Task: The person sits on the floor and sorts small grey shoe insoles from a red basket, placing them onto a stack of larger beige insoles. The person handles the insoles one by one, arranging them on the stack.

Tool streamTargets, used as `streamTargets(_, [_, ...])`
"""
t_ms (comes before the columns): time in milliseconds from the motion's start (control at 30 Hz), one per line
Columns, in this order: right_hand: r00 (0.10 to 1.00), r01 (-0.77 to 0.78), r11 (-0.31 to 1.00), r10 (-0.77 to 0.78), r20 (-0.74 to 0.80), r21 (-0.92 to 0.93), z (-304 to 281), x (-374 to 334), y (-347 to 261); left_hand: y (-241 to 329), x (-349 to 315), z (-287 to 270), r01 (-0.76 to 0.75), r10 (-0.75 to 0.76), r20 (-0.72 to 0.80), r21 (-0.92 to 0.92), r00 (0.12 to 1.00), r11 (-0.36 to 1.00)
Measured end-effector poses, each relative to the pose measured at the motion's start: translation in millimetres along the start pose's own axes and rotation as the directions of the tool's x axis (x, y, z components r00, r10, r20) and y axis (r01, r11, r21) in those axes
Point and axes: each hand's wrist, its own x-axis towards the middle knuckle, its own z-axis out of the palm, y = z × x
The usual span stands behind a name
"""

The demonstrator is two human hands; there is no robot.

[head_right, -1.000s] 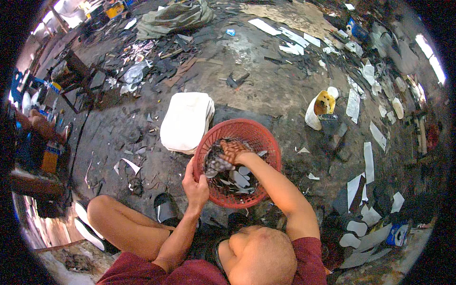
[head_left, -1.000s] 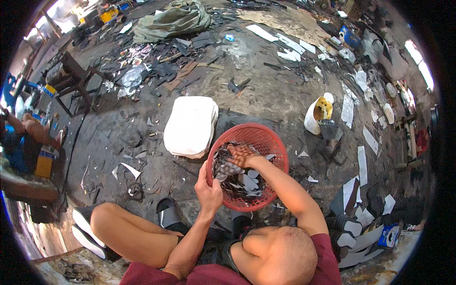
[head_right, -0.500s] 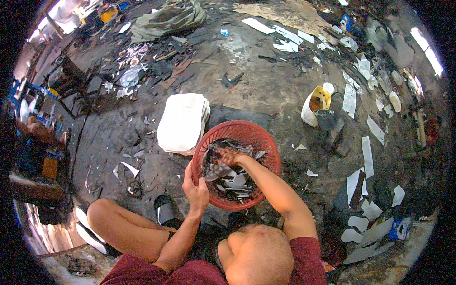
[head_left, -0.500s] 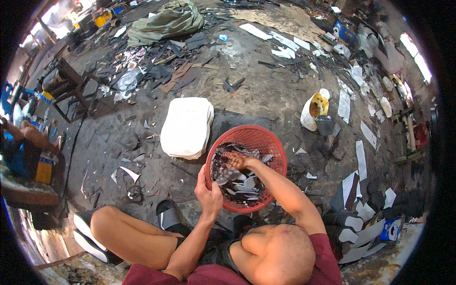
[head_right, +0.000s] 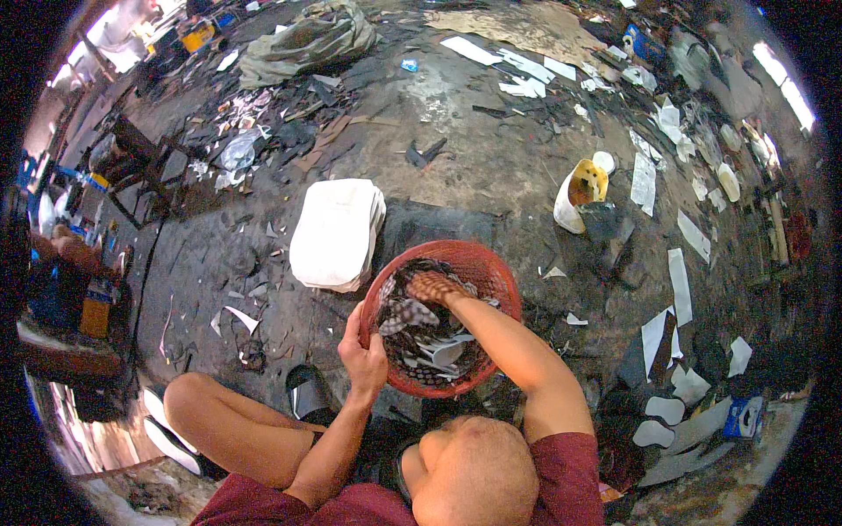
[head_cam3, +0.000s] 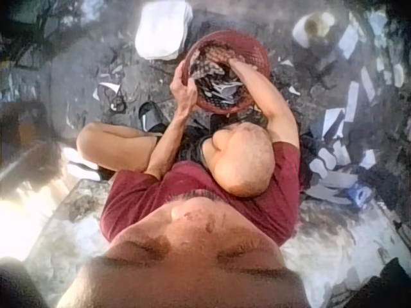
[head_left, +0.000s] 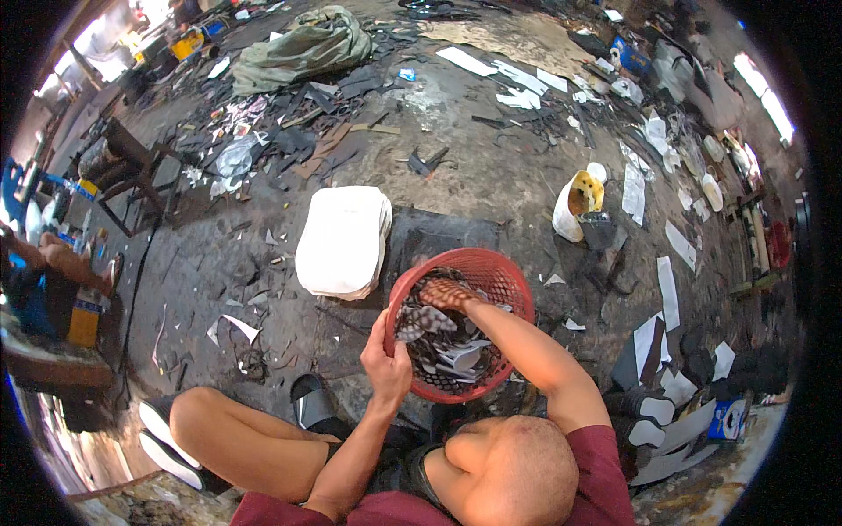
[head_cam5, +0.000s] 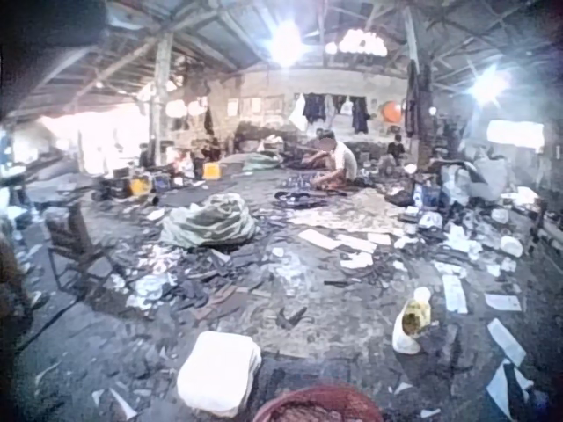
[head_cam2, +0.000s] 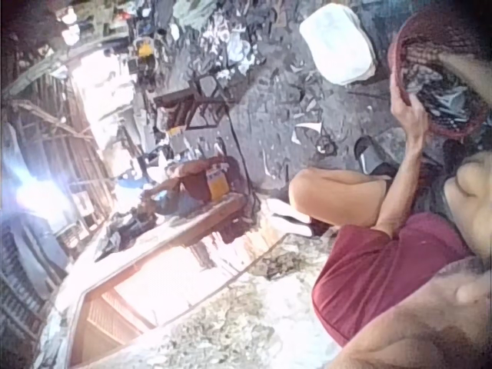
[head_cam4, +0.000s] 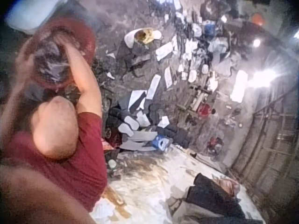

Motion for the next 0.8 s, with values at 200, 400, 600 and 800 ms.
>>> streamTargets(200, [0.814,-0.143,0.980,0.197,-0.547,0.141,13.7,-28.2,-26.2,4.9,-3.3,3.0,0.061,-0.059,-0.034,0.044,0.998,0.997])
streamTargets(400, [0.974,0.003,0.980,-0.047,-0.219,-0.198,9.3,-30.4,-29.4,4.6,-1.1,0.6,0.045,-0.046,-0.041,-0.026,0.998,0.999])
streamTargets(600, [0.985,0.051,0.984,-0.078,-0.155,-0.172,-4.7,-21.8,-19.1,1.6,1.8,-6.8,0.111,-0.111,0.014,-0.035,0.994,0.993])
streamTargets(800, [0.997,0.067,0.991,-0.070,-0.025,-0.118,-10.9,-16.3,-8.2,1.7,3.9,-9.5,0.095,-0.094,0.020,-0.035,0.995,0.995])
